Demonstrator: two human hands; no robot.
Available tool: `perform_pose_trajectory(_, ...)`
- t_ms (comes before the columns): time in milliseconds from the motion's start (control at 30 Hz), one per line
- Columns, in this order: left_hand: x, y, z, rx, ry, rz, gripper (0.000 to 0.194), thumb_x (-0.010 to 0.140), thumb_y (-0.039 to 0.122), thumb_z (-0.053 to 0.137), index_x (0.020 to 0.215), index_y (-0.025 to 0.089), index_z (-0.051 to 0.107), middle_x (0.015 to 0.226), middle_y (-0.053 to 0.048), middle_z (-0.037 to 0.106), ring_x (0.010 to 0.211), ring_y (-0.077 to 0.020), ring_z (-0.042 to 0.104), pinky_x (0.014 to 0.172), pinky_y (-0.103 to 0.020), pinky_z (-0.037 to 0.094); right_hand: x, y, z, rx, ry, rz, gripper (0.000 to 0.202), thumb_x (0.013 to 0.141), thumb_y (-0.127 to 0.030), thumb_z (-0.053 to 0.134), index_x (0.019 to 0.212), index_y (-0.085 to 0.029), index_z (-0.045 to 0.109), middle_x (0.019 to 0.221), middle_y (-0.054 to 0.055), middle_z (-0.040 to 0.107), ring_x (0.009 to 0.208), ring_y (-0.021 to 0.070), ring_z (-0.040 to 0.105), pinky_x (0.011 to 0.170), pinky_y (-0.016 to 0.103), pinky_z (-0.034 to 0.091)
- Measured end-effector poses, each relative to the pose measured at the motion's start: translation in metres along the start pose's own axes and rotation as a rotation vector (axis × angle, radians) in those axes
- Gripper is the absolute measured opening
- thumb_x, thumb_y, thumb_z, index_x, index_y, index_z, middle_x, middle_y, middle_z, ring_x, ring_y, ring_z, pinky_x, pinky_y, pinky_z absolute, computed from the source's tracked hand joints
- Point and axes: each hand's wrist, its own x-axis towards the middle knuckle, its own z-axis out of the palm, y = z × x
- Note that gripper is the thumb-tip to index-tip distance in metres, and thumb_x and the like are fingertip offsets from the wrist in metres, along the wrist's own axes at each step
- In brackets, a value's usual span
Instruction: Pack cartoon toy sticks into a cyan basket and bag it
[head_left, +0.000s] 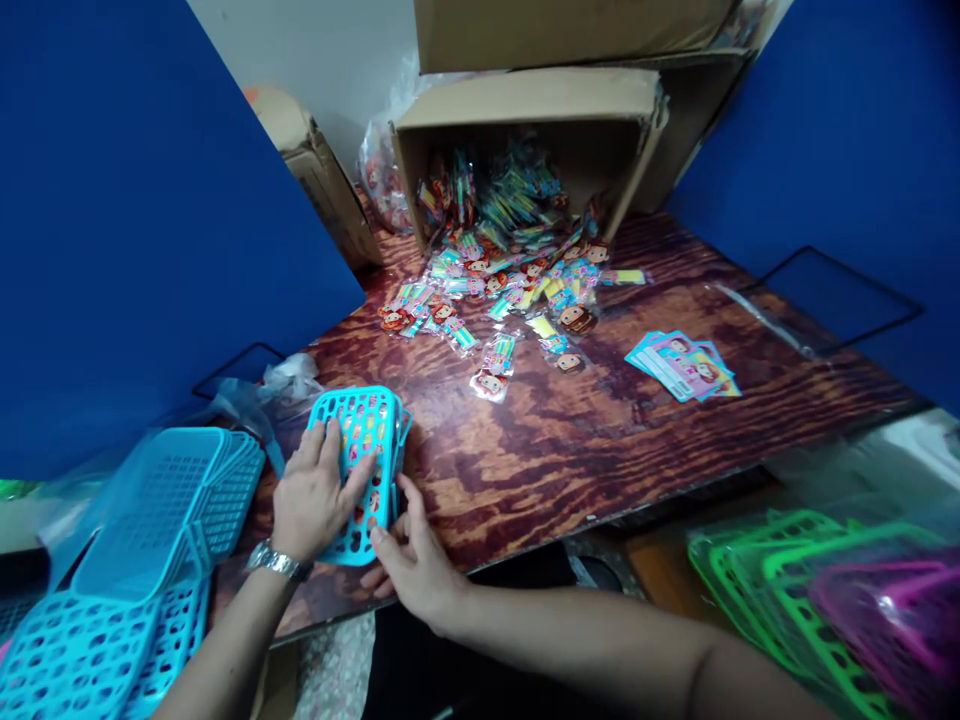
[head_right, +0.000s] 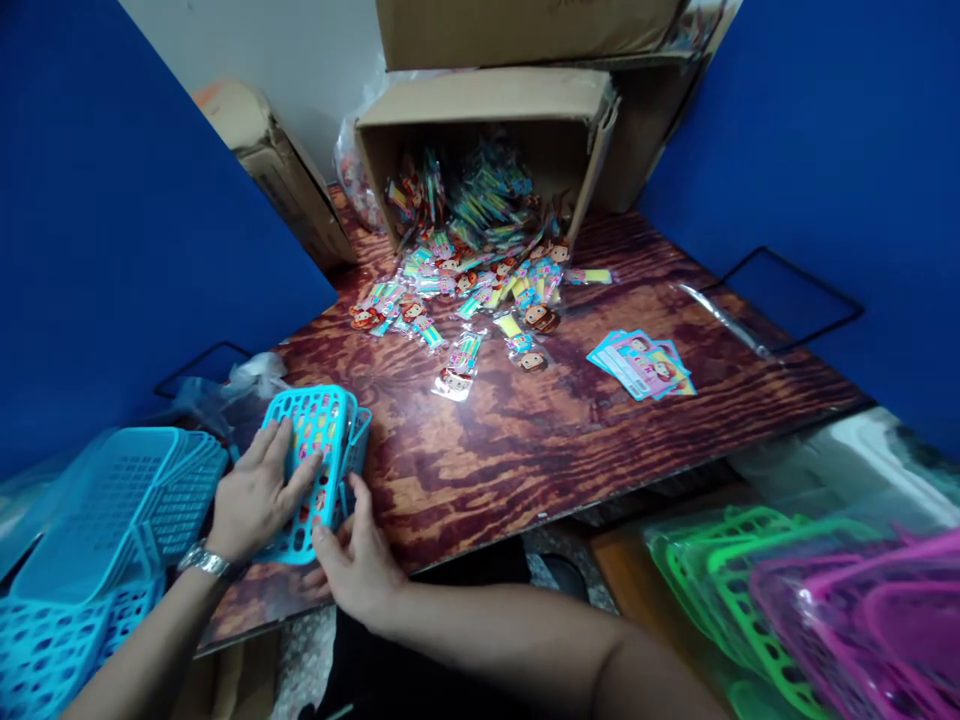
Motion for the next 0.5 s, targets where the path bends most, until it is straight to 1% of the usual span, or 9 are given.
perform_pose_trajectory(100,-0.003,0.005,-0.002,-0.026,-0.126,0.025,0.079,0.085,0.064,0.036,0.143,0.010,0.028,0.145,-0.026,0.029,0.133,-0.0422,0.029,0.099,-0.058,0.033,-0.003,0.005,0.014,-0.032,0.019,-0.025,0.068,0.090,-0.040,0.049,0.141,-0.030,0.006,0.088,0.000,0.058,0.060,0.0127,0.066,0.052,0.024,0.053)
perform_pose_trajectory(167,-0.006,0.005,-0.001,-0.028,-0.164,0.027,0.078,0.086,0.063,0.034,0.145,0.013,0.022,0.150,-0.025,0.019,0.137,-0.0433,0.018,0.101,-0.064,0.025,-0.004,0.006,0.020,-0.090,0.040,-0.072,0.065,0.090,-0.039,0.048,0.141,-0.026,0.009,0.082,0.000,0.060,0.060,0.0141,0.066,0.054,0.026,0.053)
perform_pose_trajectory(200,-0.007,0.005,0.000,-0.029,-0.169,0.020,0.075,0.088,0.061,0.031,0.146,0.014,0.021,0.150,-0.025,0.017,0.138,-0.0423,0.015,0.102,-0.064,0.023,-0.004,0.006,0.021,-0.115,0.047,-0.095,0.064,0.090,-0.038,0.047,0.140,-0.024,0.009,0.079,0.000,0.060,0.060,0.0146,0.065,0.055,0.027,0.053)
perform_pose_trajectory(267,-0.008,0.007,0.001,-0.026,-0.161,-0.005,0.066,0.092,0.054,0.024,0.145,0.015,0.022,0.151,-0.023,0.018,0.139,-0.0391,0.014,0.104,-0.063,0.021,-0.005,0.006,0.021,-0.145,0.049,-0.131,0.064,0.090,-0.036,0.047,0.140,-0.021,0.010,0.075,-0.001,0.060,0.059,0.0151,0.065,0.058,0.028,0.053)
perform_pose_trajectory(333,-0.008,0.009,0.002,-0.008,-0.136,-0.025,0.063,0.094,0.050,0.021,0.145,0.014,0.024,0.150,-0.024,0.020,0.139,-0.0379,0.016,0.105,-0.061,0.021,-0.005,0.005,0.020,-0.162,0.048,-0.148,0.064,0.089,-0.035,0.048,0.139,-0.020,0.011,0.074,-0.001,0.061,0.060,0.0155,0.065,0.060,0.029,0.053)
perform_pose_trajectory(433,-0.009,0.012,0.003,0.012,-0.121,-0.009,0.066,0.092,0.052,0.027,0.145,0.013,0.024,0.150,-0.025,0.019,0.138,-0.0396,0.017,0.104,-0.062,0.021,-0.006,0.005,0.021,-0.162,0.057,-0.156,0.065,0.088,-0.035,0.049,0.139,-0.019,0.012,0.075,0.000,0.062,0.060,0.0159,0.064,0.060,0.029,0.053)
perform_pose_trajectory(500,-0.009,0.012,0.004,0.016,-0.121,0.013,0.070,0.090,0.054,0.032,0.145,0.013,0.021,0.150,-0.025,0.018,0.138,-0.0409,0.017,0.103,-0.063,0.021,-0.005,0.007,0.025,-0.161,0.089,-0.175,0.066,0.088,-0.035,0.049,0.140,-0.019,0.012,0.082,0.002,0.064,0.067,0.0175,0.066,0.065,0.032,0.053)
